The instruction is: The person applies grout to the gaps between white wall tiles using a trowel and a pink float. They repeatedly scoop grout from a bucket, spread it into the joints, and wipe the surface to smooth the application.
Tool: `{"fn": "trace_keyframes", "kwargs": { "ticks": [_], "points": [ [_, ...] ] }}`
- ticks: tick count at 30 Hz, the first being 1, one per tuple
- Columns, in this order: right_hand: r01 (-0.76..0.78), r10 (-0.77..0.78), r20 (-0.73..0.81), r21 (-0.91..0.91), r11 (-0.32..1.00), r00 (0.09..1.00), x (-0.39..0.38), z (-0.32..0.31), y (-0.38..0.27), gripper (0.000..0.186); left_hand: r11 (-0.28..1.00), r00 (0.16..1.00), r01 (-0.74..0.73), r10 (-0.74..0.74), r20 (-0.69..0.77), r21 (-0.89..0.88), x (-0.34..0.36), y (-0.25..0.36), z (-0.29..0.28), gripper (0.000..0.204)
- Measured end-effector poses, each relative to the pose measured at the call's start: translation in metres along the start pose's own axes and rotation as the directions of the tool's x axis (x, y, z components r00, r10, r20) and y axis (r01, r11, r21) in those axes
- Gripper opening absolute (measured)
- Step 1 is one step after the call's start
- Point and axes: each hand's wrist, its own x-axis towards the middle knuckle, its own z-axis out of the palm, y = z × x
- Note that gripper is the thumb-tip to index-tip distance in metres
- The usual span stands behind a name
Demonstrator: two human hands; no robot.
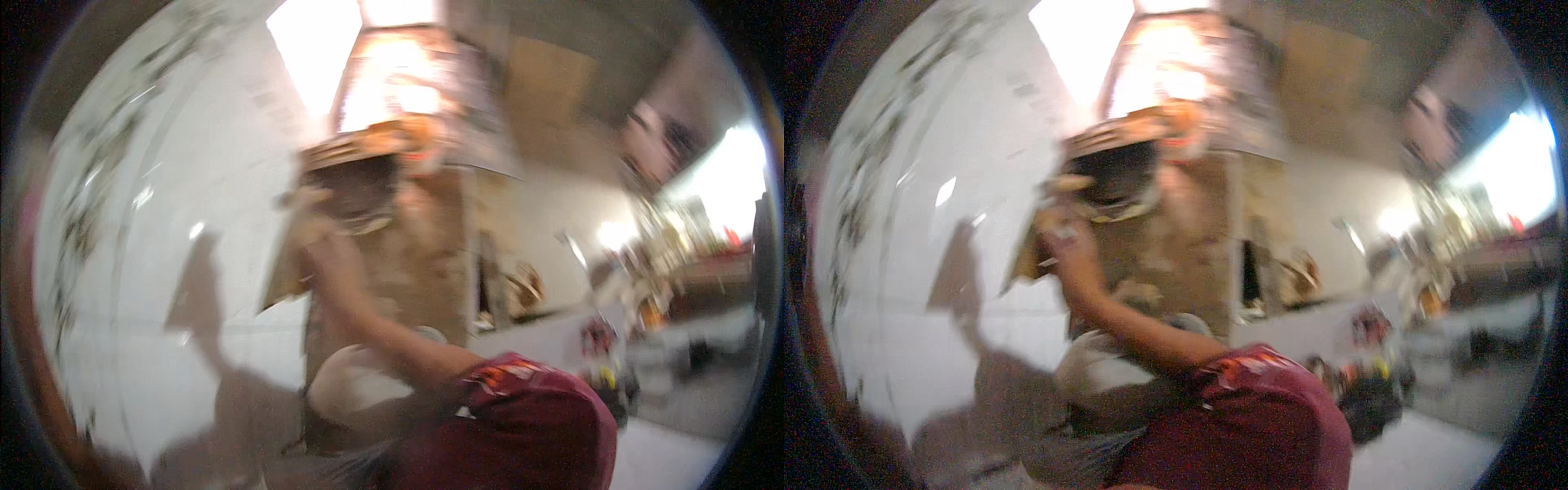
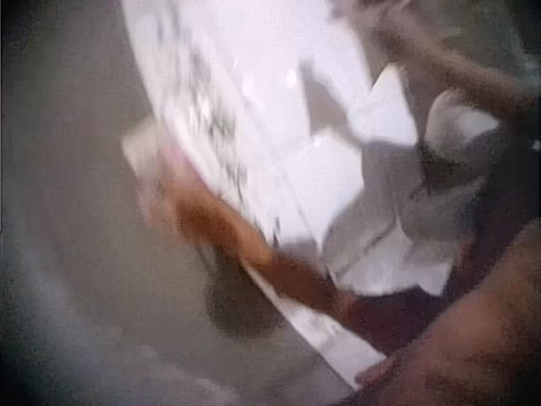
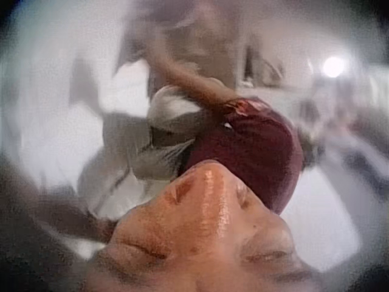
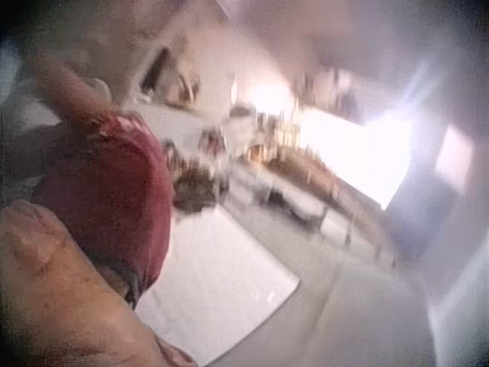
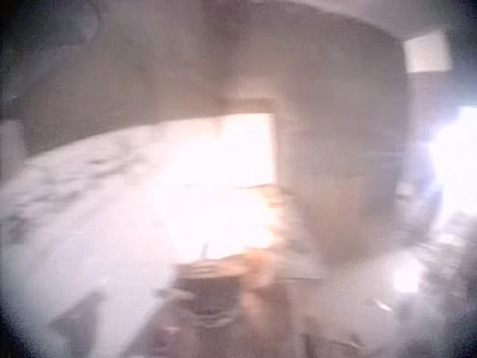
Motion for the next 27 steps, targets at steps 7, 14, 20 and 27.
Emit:
{"fn": "trace_keyframes", "kwargs": {
  "ticks": [7,14,20,27],
  "points": [
    [0.029,-0.151,0.307,0.369,0.929,0.940,0.020,0.000,-0.027,0.034,0.947,0.932,0.276,-0.305,0.198,0.163,-0.109,-0.052,-0.019,0.049],
    [-0.043,-0.310,0.510,0.568,0.822,0.803,-0.015,0.117,-0.037,0.027,0.911,0.911,0.271,-0.347,0.224,0.312,-0.278,-0.075,-0.106,0.058],
    [-0.069,-0.444,0.534,0.691,0.719,0.720,-0.057,0.212,-0.050,0.027,0.668,0.751,0.561,-0.659,0.038,0.490,-0.400,-0.075,-0.200,0.046],
    [-0.060,-0.407,0.491,0.691,0.720,0.771,-0.065,0.251,-0.042,0.022,0.456,0.508,0.834,-0.855,-0.107,0.311,-0.405,-0.027,-0.211,0.056]
  ]
}}
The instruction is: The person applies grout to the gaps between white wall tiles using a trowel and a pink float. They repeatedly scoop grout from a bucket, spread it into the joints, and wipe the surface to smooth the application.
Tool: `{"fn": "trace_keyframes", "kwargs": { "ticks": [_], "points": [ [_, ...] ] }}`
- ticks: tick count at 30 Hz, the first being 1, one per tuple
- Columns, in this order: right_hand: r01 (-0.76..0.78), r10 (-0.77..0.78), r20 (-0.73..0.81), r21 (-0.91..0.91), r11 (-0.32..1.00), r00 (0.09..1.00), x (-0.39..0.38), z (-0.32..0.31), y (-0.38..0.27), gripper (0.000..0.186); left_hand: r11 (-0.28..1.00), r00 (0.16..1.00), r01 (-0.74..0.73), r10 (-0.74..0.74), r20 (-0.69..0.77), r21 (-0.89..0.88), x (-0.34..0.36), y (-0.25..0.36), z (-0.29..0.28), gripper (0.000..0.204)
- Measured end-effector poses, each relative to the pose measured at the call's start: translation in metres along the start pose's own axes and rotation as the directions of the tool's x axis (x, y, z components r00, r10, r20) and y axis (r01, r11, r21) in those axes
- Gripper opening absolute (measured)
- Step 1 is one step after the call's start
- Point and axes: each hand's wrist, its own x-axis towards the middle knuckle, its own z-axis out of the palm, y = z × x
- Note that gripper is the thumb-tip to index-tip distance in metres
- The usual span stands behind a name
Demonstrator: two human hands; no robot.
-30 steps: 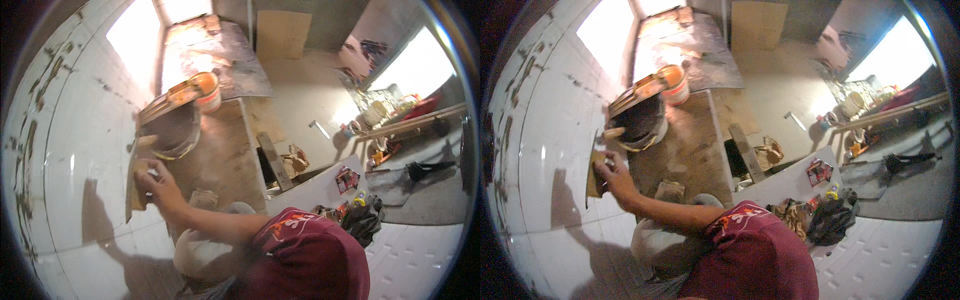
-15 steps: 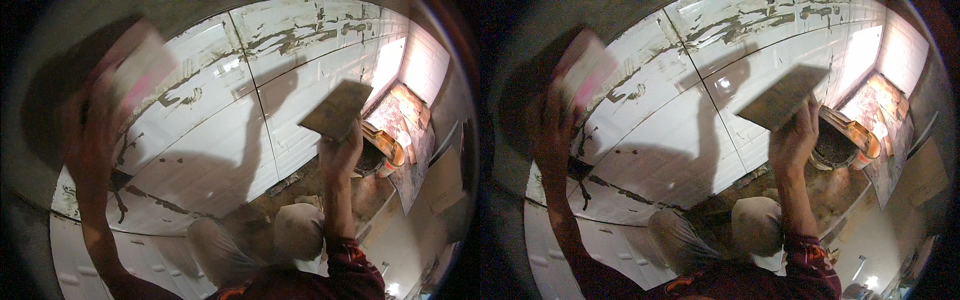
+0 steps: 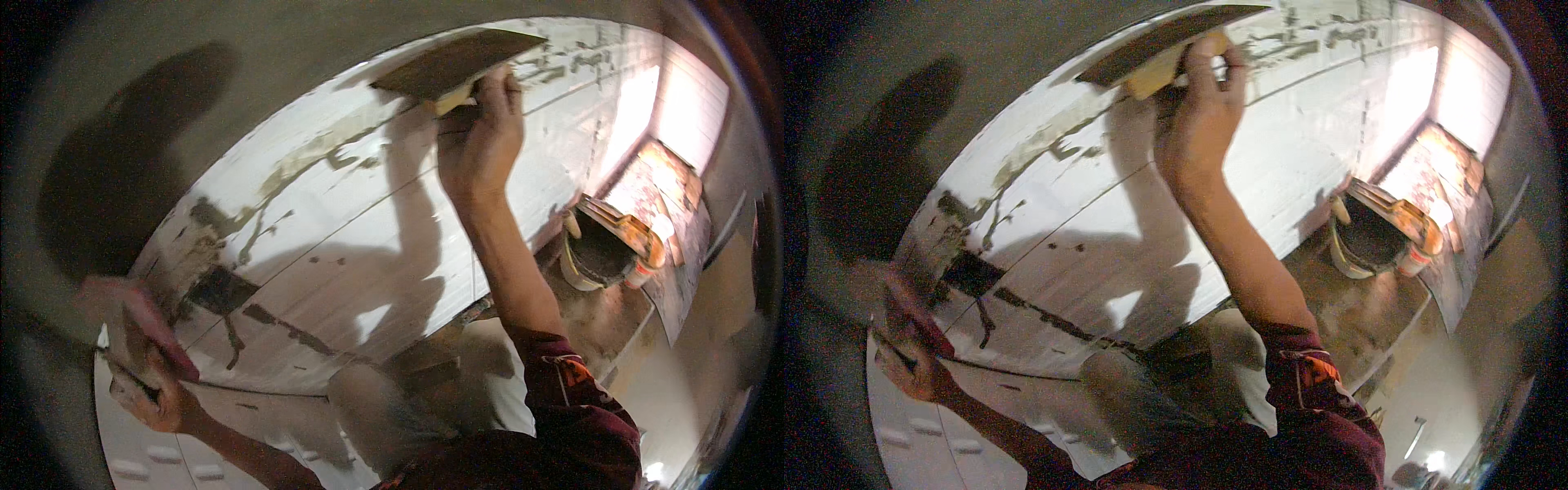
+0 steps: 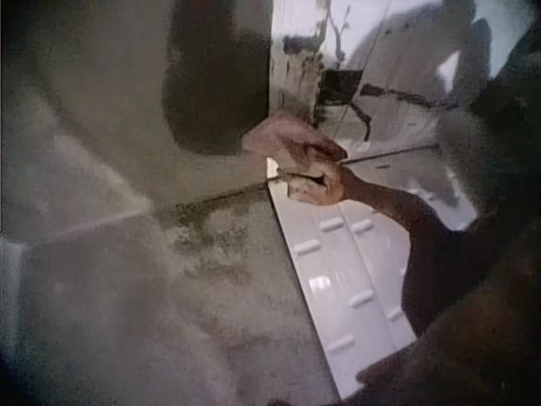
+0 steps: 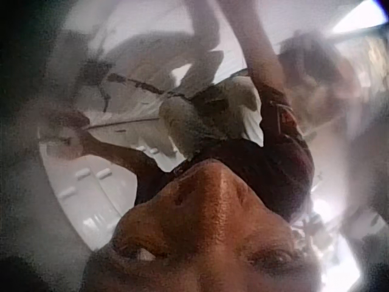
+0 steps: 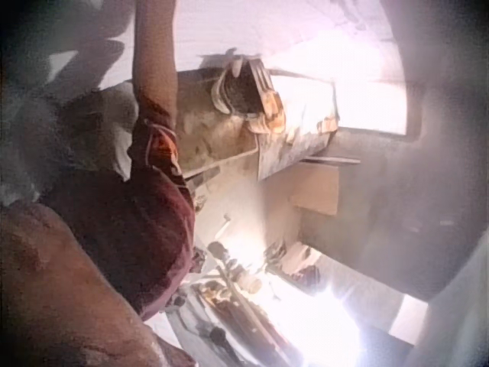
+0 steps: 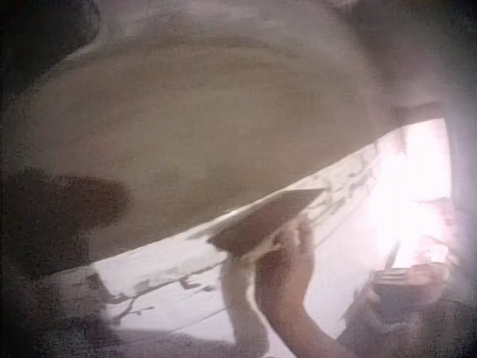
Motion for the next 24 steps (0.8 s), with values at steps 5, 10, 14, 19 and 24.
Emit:
{"fn": "trace_keyframes", "kwargs": {
  "ticks": [5,10,14,19,24],
  "points": [
    [0.050,-0.051,0.092,0.016,0.999,0.994,0.013,-0.004,0.015,0.033,1.000,1.000,-0.006,0.006,-0.002,-0.031,-0.003,0.002,-0.003,0.044],
    [0.025,-0.020,0.099,-0.049,0.998,0.995,0.019,0.006,0.018,0.026,0.984,0.987,0.160,-0.159,0.013,-0.074,-0.008,0.002,-0.012,0.051],
    [0.040,-0.021,0.105,-0.176,0.984,0.994,-0.001,0.033,0.016,0.026,0.960,0.966,0.257,-0.252,0.054,-0.109,-0.023,-0.002,-0.022,0.054],
    [-0.010,0.017,0.056,-0.125,0.992,0.998,-0.051,0.061,0.036,0.026,0.832,0.799,0.554,-0.536,0.272,0.013,-0.045,-0.006,-0.045,0.059],
    [-0.068,0.070,0.010,-0.110,0.992,0.998,-0.111,0.102,0.058,0.030,0.960,0.945,0.245,-0.268,0.186,0.139,-0.089,-0.038,-0.054,0.061]
  ]
}}
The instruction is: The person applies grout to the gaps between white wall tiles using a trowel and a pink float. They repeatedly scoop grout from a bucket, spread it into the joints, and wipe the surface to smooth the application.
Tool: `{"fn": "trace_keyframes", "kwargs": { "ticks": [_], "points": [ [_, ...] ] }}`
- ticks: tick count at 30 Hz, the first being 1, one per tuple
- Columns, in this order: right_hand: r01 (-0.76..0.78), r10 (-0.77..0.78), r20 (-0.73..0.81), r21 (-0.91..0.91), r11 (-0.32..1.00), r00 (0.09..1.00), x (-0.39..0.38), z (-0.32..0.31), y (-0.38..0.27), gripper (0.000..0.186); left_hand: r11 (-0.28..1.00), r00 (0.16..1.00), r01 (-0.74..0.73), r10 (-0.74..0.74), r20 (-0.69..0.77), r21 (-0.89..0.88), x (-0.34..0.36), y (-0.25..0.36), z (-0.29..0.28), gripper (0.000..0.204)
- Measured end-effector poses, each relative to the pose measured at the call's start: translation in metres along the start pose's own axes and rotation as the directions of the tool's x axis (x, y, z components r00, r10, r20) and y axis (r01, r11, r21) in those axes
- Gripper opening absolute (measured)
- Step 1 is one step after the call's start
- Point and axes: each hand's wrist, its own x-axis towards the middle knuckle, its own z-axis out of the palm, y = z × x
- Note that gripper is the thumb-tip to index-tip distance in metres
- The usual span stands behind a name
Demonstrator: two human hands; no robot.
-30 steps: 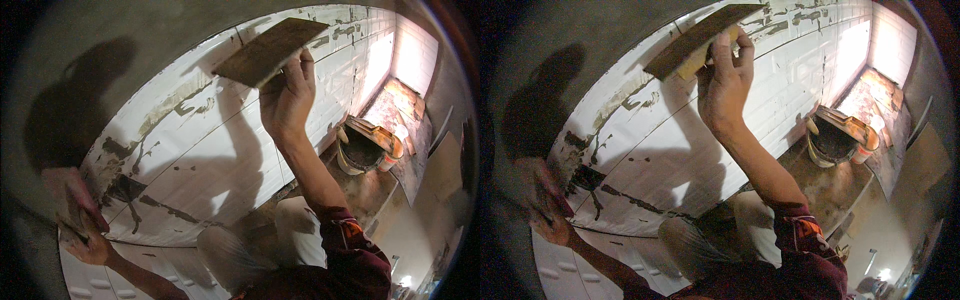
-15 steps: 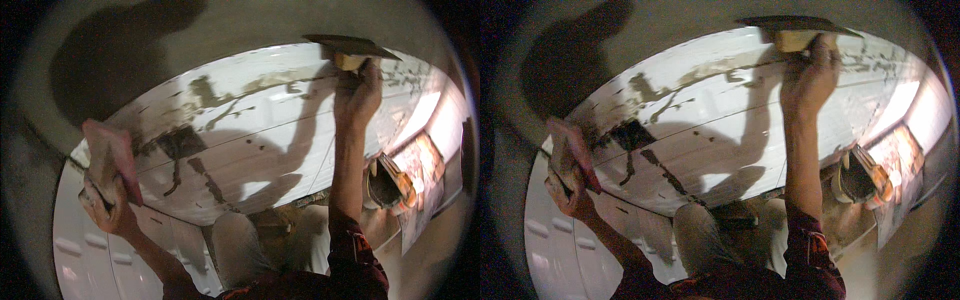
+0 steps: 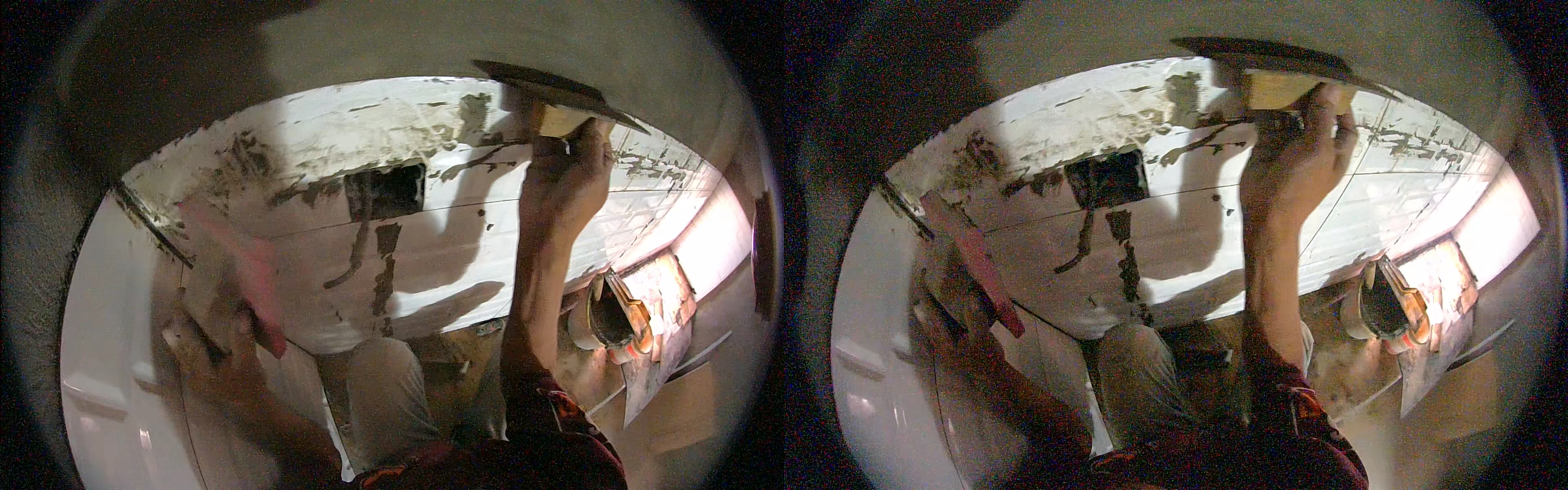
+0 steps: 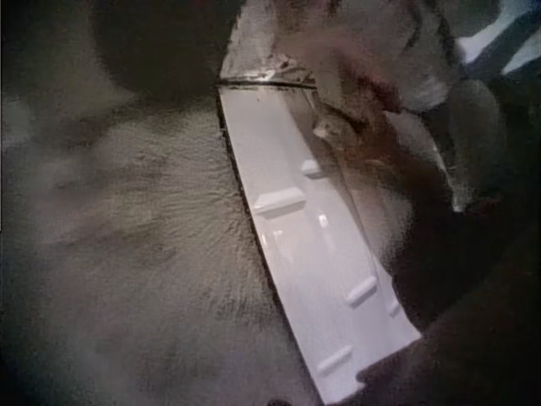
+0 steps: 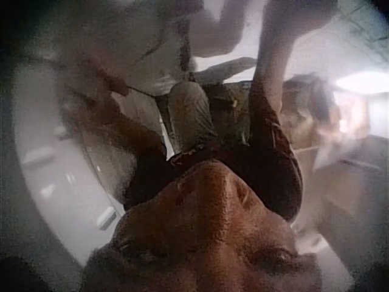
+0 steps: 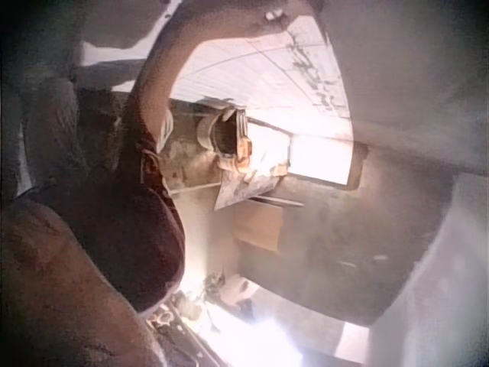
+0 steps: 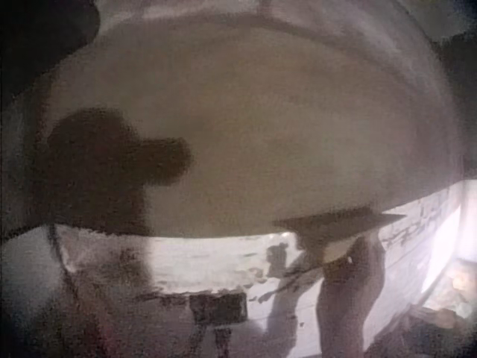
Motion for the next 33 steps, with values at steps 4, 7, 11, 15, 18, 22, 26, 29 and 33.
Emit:
{"fn": "trace_keyframes", "kwargs": {
  "ticks": [4,7,11,15,18,22,26,29,33],
  "points": [
    [-0.006,0.009,0.058,-0.053,0.999,0.998,-0.052,0.036,0.024,0.039,0.999,0.999,-0.041,0.041,-0.033,-0.006,-0.006,-0.010,0.000,0.060],
    [-0.078,0.084,0.068,-0.086,0.993,0.994,-0.084,0.045,0.043,0.044,0.992,0.997,0.068,-0.070,-0.019,-0.107,-0.012,-0.014,-0.002,0.058],
    [-0.214,0.231,0.093,-0.160,0.964,0.969,-0.123,0.067,0.050,0.048,0.975,0.991,0.132,-0.136,-0.010,-0.181,-0.023,-0.018,-0.007,0.057],
    [-0.287,0.296,0.130,-0.082,0.954,0.946,-0.160,0.074,0.063,0.047,0.965,0.988,0.150,-0.154,-0.005,-0.215,-0.029,-0.017,-0.006,0.055],
    [-0.161,0.295,0.179,-0.529,0.834,0.939,-0.157,-0.007,0.019,0.046,0.951,0.986,0.167,-0.167,0.019,-0.259,-0.032,-0.010,-0.011,0.054],
    [-0.203,0.175,-0.131,-0.242,0.949,0.976,-0.098,-0.083,-0.036,0.042,0.906,0.976,0.210,-0.177,0.123,-0.366,-0.043,0.018,-0.009,0.053],
    [-0.099,0.032,-0.109,-0.699,0.708,0.994,-0.056,-0.170,-0.086,0.033,0.800,0.923,0.305,-0.115,0.367,-0.517,-0.057,0.051,0.006,0.052],
    [-0.230,0.190,-0.139,-0.394,0.890,0.972,-0.056,-0.177,-0.102,0.038,0.713,0.873,0.330,0.019,0.488,-0.618,-0.057,0.078,0.015,0.051],
    [-0.317,0.375,0.012,-0.509,0.800,0.927,-0.049,-0.176,-0.104,0.041,0.576,0.889,0.264,0.167,0.427,-0.773,-0.035,0.115,0.017,0.046]
  ]
}}
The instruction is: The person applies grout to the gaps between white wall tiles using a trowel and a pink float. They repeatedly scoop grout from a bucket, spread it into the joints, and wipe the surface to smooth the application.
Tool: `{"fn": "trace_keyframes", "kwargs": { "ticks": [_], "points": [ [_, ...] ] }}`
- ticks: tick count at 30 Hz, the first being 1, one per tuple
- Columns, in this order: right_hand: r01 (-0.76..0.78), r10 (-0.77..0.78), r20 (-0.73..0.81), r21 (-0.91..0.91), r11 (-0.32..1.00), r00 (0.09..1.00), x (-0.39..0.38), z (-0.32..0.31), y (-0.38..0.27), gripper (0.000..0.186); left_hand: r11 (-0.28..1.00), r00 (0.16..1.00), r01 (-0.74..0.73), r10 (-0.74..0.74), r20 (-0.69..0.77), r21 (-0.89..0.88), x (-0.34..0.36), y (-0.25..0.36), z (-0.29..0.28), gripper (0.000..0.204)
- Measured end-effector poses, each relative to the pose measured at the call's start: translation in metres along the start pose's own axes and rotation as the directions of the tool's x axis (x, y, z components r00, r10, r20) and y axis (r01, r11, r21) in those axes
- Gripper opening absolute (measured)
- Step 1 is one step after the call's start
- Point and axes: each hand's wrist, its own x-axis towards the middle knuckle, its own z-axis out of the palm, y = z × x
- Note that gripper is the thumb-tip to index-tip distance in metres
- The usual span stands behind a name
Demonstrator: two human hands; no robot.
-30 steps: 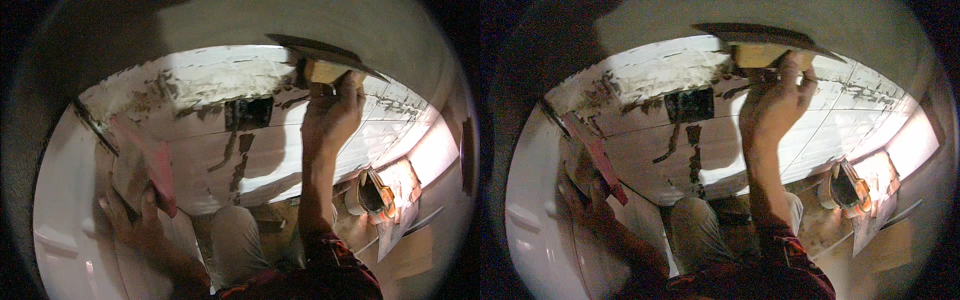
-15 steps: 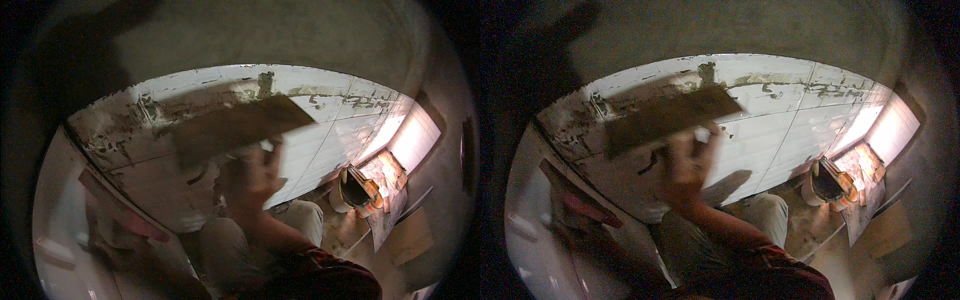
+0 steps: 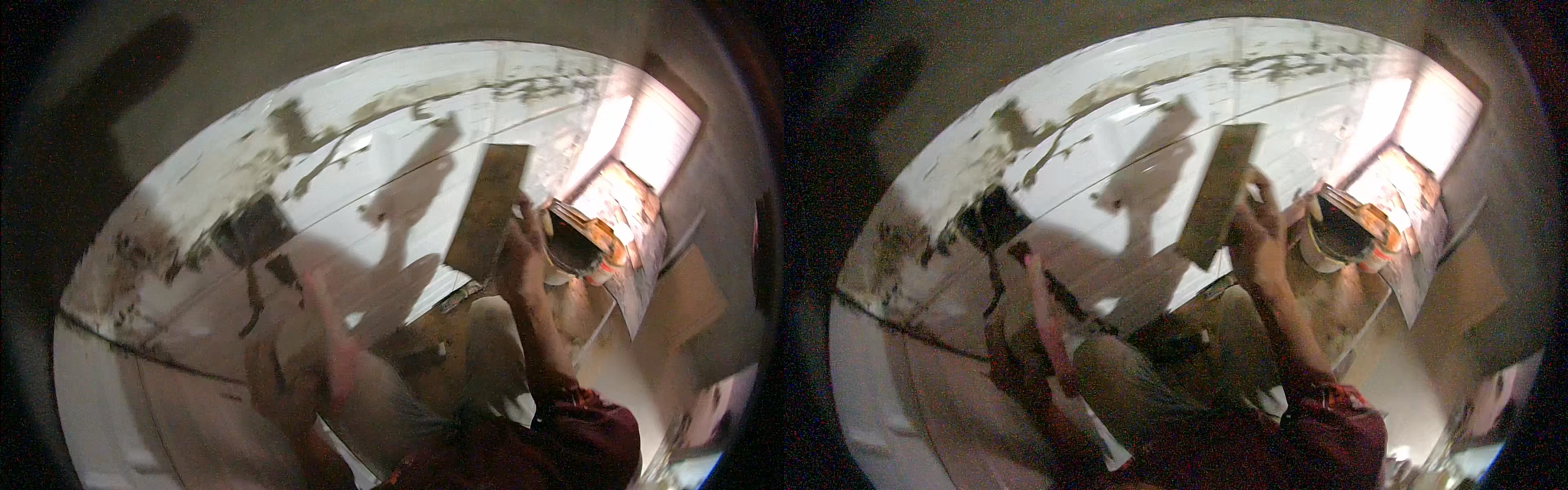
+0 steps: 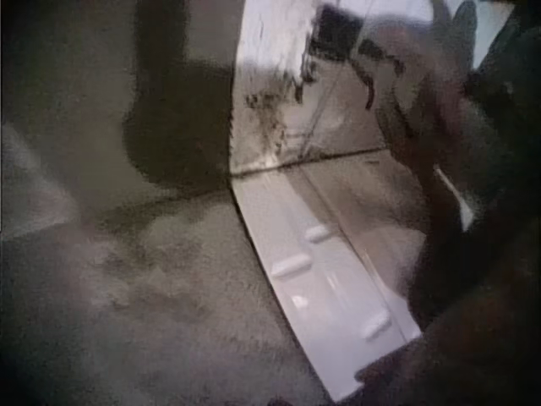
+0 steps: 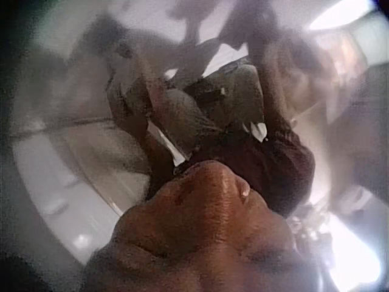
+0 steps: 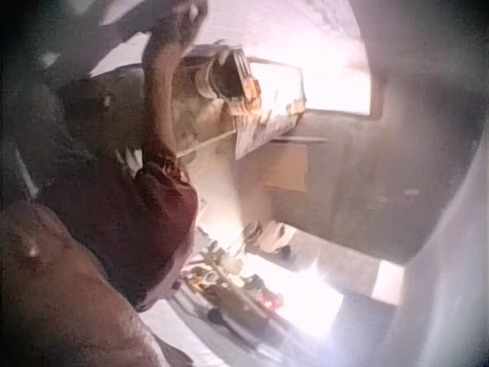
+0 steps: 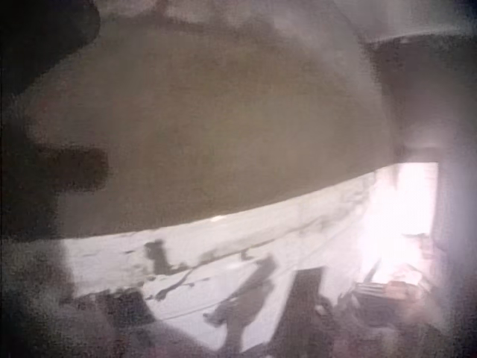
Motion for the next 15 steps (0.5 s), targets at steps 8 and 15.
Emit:
{"fn": "trace_keyframes", "kwargs": {
  "ticks": [8,15],
  "points": [
    [-0.261,0.085,0.405,0.401,0.878,0.910,0.007,0.035,0.012,0.047,0.781,0.771,0.591,-0.476,0.423,-0.200,-0.002,-0.014,0.023,0.043],
    [-0.346,0.196,0.320,0.523,0.779,0.927,0.001,-0.005,0.004,0.041,0.885,0.642,0.462,-0.291,0.709,-0.056,0.024,0.024,0.068,0.038]
  ]
}}
